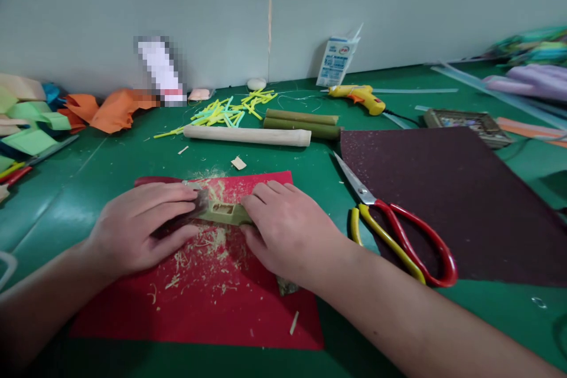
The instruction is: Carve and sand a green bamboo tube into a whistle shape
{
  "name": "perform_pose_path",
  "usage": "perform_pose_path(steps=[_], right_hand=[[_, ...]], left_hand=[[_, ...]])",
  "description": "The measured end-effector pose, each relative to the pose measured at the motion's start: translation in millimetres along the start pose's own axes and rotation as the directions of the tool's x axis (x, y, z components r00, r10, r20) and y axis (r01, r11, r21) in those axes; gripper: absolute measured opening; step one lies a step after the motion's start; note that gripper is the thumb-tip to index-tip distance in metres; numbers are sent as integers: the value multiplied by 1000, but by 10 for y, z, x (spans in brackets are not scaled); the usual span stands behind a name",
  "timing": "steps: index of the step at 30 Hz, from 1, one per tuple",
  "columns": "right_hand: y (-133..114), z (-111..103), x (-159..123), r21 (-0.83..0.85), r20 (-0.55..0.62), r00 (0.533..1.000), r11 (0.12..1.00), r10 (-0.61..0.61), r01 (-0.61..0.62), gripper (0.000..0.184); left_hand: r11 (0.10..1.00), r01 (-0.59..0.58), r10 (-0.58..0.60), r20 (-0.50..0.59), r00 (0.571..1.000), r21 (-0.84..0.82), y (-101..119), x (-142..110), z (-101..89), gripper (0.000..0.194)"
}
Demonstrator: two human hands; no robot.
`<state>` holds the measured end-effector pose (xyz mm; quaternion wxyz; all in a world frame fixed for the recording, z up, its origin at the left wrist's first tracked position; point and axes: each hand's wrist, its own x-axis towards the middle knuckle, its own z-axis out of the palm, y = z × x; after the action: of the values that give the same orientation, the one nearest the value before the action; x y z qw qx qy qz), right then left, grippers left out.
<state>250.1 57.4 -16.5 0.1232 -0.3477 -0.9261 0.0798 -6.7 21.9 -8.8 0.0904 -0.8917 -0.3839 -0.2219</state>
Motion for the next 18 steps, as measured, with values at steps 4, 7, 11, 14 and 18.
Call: perform_pose_path(steps=[4,7,11,14,18], right_hand=[[15,9,1,-7,38,999,1000,-5,6,27],[13,6,7,-21,32,999,1000,7,-7,24],[12,22,11,-24,25,1000,1000,10,-9,23],[19,43,12,-15,18,1000,1000,3,-3,24],[23,58,1,12,-4,1000,1000,9,-9,25]], left_hand=[[940,341,-341,-13,940,4,-224,-7,-132,17],[883,445,-463,121,878,149,-484,-35,-165,22],[886,411,-462,353,813,214,-665,-71,-106,27],[889,403,-457,357,815,220,-676,-83,-50,29],[862,445,-484,134,865,244,-604,-65,-86,31]])
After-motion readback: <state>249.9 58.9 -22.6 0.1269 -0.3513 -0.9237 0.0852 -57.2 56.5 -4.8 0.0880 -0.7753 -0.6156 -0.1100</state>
